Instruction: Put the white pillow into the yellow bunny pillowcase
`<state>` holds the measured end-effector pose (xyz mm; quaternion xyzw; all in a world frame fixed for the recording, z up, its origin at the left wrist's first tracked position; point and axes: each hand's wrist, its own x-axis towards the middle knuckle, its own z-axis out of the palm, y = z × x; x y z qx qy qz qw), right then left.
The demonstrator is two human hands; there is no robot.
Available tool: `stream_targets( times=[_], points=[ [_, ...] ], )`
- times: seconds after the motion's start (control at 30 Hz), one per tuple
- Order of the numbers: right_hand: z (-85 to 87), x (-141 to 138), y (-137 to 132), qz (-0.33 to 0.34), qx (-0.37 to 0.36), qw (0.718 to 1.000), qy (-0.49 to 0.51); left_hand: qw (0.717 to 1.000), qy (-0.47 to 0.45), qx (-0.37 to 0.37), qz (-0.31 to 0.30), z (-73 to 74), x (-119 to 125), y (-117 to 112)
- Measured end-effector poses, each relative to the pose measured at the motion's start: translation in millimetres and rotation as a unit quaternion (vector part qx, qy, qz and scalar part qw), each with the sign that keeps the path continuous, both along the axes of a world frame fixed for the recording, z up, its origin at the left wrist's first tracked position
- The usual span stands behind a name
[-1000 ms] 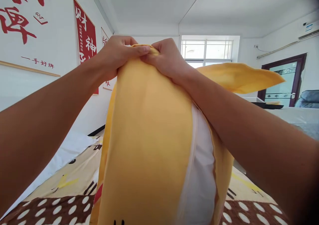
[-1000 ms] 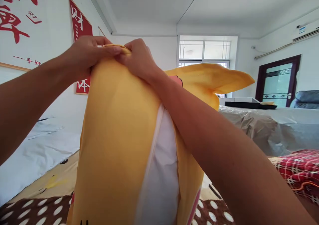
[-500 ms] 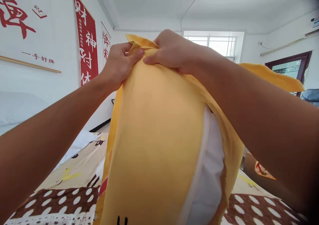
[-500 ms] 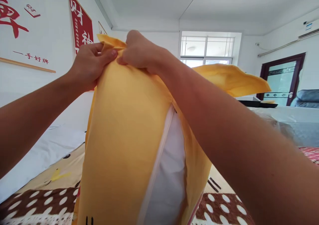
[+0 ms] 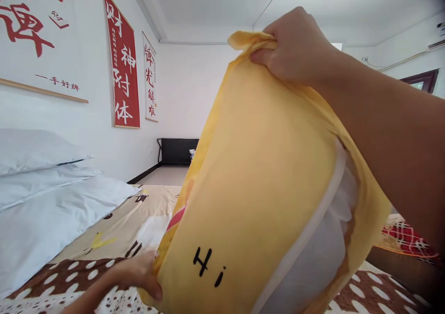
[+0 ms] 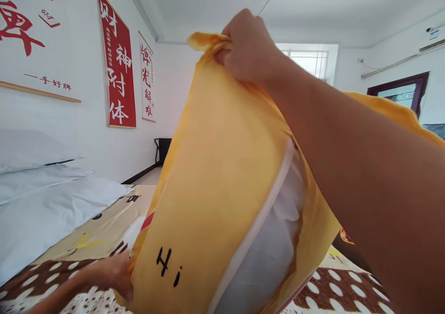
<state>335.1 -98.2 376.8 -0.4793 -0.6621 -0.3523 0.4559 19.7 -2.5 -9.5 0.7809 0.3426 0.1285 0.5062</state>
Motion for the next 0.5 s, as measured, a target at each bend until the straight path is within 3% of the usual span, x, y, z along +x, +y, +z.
stream_targets(
  times=[0.07, 0.13, 0.2, 0.23, 0.3, 0.37, 0.43, 0.5],
  points=[
    [-2.0, 5, 2, 0.004, -0.019, 0.997, 0.078, 0.999, -0.026, -0.026, 0.038, -49.0, 9, 3],
    [-5.4, 8, 7, 0.019, -0.044, 0.99, 0.132, 0.993, -0.055, 0.02, 0.106, -83.6, 22, 4],
    [-8.4, 9, 12, 0.043, -0.066, 0.984, 0.159, 0.976, -0.058, 0.093, 0.19, -101.3, 30, 5],
    [-9.1, 8, 13, 0.059, -0.072, 0.982, 0.167, 0.964, -0.056, 0.125, 0.229, -103.4, 32, 6],
    [-7.8, 7, 14, 0.083, -0.06, 0.978, 0.181, 0.94, -0.057, 0.173, 0.288, -94.4, 26, 10],
    [-3.6, 9, 11, 0.1, -0.001, 0.972, 0.213, 0.915, -0.062, 0.219, 0.332, -68.4, 11, 17],
    [0.1, 17, 5, 0.125, 0.082, 0.955, 0.257, 0.875, -0.085, 0.268, 0.394, -28.9, -11, 24],
    [-2.3, 35, 0, 0.149, 0.147, 0.934, 0.29, 0.81, -0.128, 0.345, 0.457, 17.2, -35, 27]
  ],
)
